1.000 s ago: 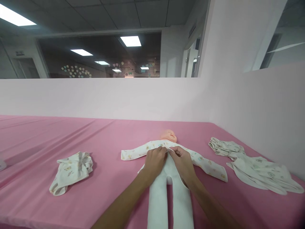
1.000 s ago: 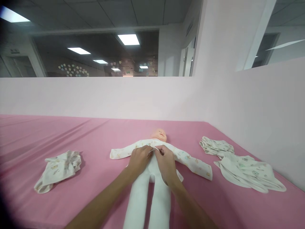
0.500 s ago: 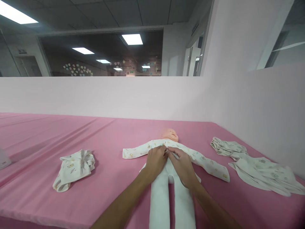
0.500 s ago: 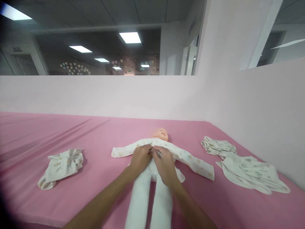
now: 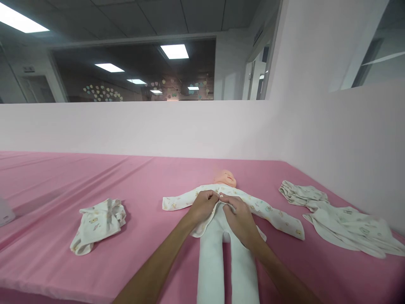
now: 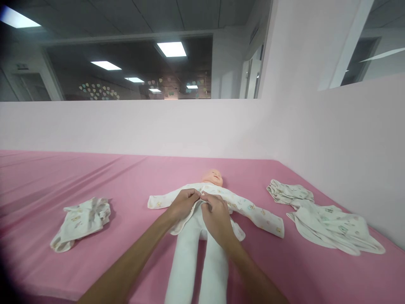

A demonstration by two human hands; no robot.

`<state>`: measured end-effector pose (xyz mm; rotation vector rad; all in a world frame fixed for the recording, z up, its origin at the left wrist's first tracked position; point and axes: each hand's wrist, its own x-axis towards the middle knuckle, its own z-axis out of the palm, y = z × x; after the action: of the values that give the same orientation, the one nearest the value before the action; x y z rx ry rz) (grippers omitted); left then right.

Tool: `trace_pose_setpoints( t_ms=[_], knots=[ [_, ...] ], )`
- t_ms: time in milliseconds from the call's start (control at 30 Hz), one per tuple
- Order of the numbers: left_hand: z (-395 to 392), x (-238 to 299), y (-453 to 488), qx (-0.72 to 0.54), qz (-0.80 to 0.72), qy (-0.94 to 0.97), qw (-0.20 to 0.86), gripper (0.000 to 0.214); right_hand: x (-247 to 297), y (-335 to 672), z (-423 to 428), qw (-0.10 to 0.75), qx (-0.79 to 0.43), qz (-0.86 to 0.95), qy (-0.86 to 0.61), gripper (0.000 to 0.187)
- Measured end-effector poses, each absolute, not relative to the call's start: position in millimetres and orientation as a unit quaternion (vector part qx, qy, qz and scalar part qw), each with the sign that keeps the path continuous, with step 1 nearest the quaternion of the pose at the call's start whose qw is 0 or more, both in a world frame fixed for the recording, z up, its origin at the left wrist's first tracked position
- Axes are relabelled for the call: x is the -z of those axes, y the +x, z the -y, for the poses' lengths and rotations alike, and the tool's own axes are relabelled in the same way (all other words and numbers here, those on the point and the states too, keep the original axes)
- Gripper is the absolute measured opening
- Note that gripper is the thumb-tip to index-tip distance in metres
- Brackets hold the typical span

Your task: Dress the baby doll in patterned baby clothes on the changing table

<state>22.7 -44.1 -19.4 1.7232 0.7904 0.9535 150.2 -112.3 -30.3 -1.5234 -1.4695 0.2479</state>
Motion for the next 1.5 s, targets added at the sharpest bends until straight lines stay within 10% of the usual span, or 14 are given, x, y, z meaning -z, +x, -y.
trace_pose_setpoints(
  t_ms=[333,533,767,1000,1500],
  knots=[
    [56.6,15.3,21.7,-0.384,-0.361,0.718,0.455,0.027,33.2,154.1,114.3,0.465,-0.053,0.623,-0.626,0.038],
    [95.7,29.6,3.7,-0.366,-0.404,0.83,0.121,0.02,47.4,164.8,146.7,0.412,0.05,0.609,-0.676,0.028],
    [102.9,45.6,0.6,-0.274,-0.427,0.861,-0.014,0.026,41.4,151.6,166.7,0.329,0.15,0.628,-0.69,0.009],
    [94.7,34.7,-5.5,-0.296,-0.418,0.85,0.122,0.017,38.0,147.4,167.6,0.281,0.107,0.641,-0.706,0.01],
    [105.6,33.7,20.2,-0.394,-0.38,0.83,0.103,0.027,26.5,143.3,170.3,0.538,-0.161,0.491,-0.665,0.022]
  ],
)
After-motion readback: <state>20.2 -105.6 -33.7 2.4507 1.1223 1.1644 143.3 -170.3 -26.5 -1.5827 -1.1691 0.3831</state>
